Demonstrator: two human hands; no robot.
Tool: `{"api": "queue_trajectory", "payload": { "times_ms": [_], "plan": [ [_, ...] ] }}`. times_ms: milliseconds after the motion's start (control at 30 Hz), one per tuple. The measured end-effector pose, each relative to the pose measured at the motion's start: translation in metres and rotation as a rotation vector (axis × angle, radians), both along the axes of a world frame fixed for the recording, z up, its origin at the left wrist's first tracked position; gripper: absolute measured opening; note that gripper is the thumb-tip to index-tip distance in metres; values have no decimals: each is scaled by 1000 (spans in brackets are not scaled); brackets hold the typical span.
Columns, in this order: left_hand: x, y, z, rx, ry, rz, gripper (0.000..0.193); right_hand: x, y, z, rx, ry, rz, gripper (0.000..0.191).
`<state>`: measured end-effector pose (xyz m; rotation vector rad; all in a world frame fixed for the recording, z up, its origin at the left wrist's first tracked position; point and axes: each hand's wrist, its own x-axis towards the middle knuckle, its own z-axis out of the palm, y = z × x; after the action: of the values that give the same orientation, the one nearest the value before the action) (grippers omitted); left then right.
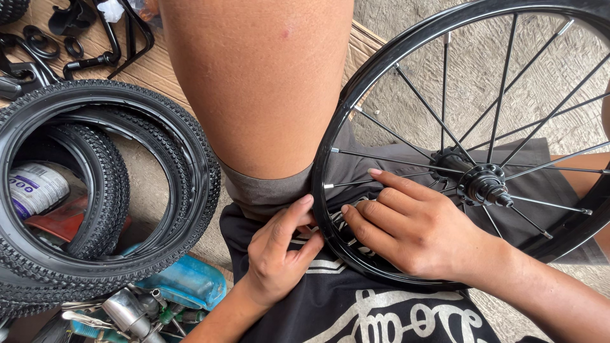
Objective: The person inserts bicycle spokes into the rim and hub of a wheel, then tightens the nipples by hand. The person works on the wheel while sitting on the floor, surrounded by bicycle tires and parts.
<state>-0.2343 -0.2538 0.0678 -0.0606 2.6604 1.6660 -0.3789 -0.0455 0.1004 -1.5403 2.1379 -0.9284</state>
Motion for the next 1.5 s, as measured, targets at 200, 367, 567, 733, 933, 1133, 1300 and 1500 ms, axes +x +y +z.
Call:
{"api": "queue_trajectory", "payload": {
  "times_ms": [200, 367, 567, 733, 933, 1133, 1300, 1500],
  "plan": [
    [-3, -3, 4, -6, 2, 6, 51, 0, 0, 0, -8, 1, -11, 34],
    [10, -2, 10, 307, -239, 216, 21, -1, 0, 1, 0, -3, -6, 35],
    [18, -11, 9, 1028, -597, 329, 16, -2, -1, 2, -2, 8, -2, 33],
    [18, -9, 8, 889, -628, 335, 21, -1, -2, 2, -2, 2, -6, 34],
    [17, 3, 4, 893, -693, 447, 19, -1, -2, 2, 12, -1, -5, 34],
    [21, 11, -7, 1043, -640, 516, 16, -1, -2, 2, 7, 8, -7, 34],
    [29, 12, -12, 1003, -646, 511, 15, -1, -2, 0, 11, 15, -2, 34],
    [34, 13, -17, 1046, -634, 484, 15, -1, -1, -1, 18, 28, 3, 32]
  ]
}}
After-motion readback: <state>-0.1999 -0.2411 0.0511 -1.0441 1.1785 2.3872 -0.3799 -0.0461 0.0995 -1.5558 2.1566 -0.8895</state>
